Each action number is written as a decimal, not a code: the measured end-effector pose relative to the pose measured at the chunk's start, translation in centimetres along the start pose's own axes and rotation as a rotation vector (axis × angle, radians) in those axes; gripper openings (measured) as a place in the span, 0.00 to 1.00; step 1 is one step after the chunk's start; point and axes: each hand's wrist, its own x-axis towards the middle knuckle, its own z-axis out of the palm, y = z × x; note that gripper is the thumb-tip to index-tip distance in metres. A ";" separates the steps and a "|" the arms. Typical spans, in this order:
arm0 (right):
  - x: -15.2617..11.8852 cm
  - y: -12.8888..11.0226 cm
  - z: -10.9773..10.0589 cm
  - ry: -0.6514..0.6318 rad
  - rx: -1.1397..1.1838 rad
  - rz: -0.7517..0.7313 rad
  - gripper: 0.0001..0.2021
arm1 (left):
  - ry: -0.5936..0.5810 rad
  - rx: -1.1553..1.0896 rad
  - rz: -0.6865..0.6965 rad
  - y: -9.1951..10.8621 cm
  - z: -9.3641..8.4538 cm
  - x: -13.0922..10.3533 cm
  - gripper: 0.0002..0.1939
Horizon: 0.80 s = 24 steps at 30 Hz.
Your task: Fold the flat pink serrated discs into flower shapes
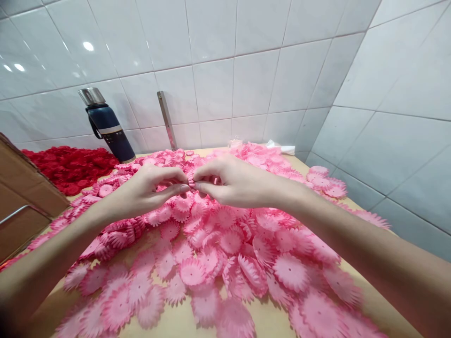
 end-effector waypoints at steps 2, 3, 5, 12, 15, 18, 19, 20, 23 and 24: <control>0.0 -0.1 0.0 0.025 -0.034 0.005 0.09 | -0.010 -0.011 0.008 0.1 0.0 0.0 0.07; 0.0 -0.2 0.0 0.039 -0.052 0.007 0.09 | -0.017 -0.019 0.010 0.1 0.0 0.0 0.07; 0.1 -0.2 0.1 0.058 -0.074 0.006 0.10 | -0.030 -0.040 0.009 0.3 0.0 0.0 0.08; -0.2 -0.3 -0.3 0.080 -0.053 -0.012 0.09 | -0.023 -0.024 -0.026 0.5 -0.2 -0.1 0.08; -0.4 -0.2 -0.7 0.098 -0.027 -0.016 0.08 | 0.010 0.027 -0.058 0.3 -0.4 -0.1 0.09; -0.4 -0.2 -0.9 0.078 -0.011 -0.026 0.09 | 0.076 0.080 -0.096 0.0 -0.4 0.0 0.09; -0.4 -0.3 -0.9 0.062 -0.009 -0.025 0.11 | 0.100 0.092 -0.112 -0.1 -0.4 0.1 0.10; -0.4 -0.3 -1.0 0.045 -0.006 -0.026 0.12 | 0.120 0.099 -0.128 -0.1 -0.4 0.1 0.10; -0.4 -0.3 -0.9 0.013 -0.005 -0.030 0.11 | 0.147 0.118 -0.156 0.2 -0.2 0.2 0.10; -0.4 -0.2 -0.9 0.010 -0.003 -0.032 0.10 | 0.150 0.128 -0.156 0.5 -0.1 0.2 0.10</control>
